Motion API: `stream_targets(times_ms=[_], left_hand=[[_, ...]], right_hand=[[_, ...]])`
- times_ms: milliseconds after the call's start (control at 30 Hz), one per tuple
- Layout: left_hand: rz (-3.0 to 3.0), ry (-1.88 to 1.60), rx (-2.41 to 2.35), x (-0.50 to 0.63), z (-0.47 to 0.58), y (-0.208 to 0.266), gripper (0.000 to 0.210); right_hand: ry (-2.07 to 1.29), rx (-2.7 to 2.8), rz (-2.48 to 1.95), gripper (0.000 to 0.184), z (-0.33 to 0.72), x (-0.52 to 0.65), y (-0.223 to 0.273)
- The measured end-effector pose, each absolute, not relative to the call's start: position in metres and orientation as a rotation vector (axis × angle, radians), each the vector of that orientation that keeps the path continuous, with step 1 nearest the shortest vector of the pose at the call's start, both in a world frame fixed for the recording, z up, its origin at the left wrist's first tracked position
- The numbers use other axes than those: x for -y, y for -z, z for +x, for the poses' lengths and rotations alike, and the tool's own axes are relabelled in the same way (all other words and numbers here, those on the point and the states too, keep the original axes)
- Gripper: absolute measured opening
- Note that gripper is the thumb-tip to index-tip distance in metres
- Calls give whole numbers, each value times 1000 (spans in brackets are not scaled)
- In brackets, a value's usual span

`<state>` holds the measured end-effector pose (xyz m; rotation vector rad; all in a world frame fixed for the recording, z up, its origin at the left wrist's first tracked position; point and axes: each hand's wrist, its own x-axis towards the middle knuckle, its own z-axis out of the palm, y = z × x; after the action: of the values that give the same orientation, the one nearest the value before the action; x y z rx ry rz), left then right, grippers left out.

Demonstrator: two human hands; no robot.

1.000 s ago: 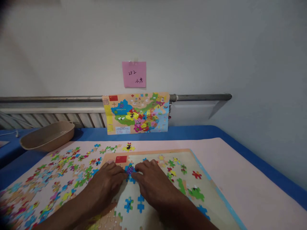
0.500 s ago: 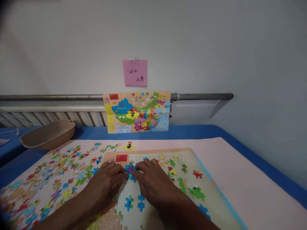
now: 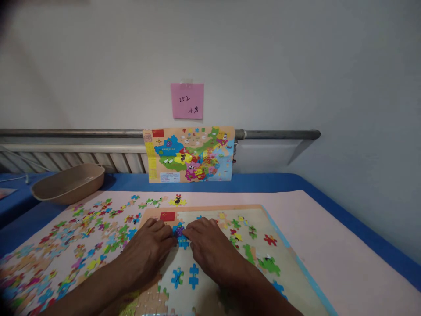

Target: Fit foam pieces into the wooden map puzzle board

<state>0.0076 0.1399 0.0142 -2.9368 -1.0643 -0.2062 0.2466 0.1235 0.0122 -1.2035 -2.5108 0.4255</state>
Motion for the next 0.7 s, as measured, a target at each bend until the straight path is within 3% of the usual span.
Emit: stream_targets(times_ms=[100,267,500,700], left_hand=[[-2920,274,1045,-141,6,-10,2],[-2906,261,1007,-144,7,-9,6],[-2929,243,1060,-143,9,-14,7],[-2924,248,1036,-143,9,-14,7]], right_hand=[[-394,2523,-1183,33,245,-124,-15],[-290,2605,-1200,30,244,-126,-13],[-396,2358,-1176,33,249,-125,-14],[-337,2391,-1242,21,248,-124,-12]])
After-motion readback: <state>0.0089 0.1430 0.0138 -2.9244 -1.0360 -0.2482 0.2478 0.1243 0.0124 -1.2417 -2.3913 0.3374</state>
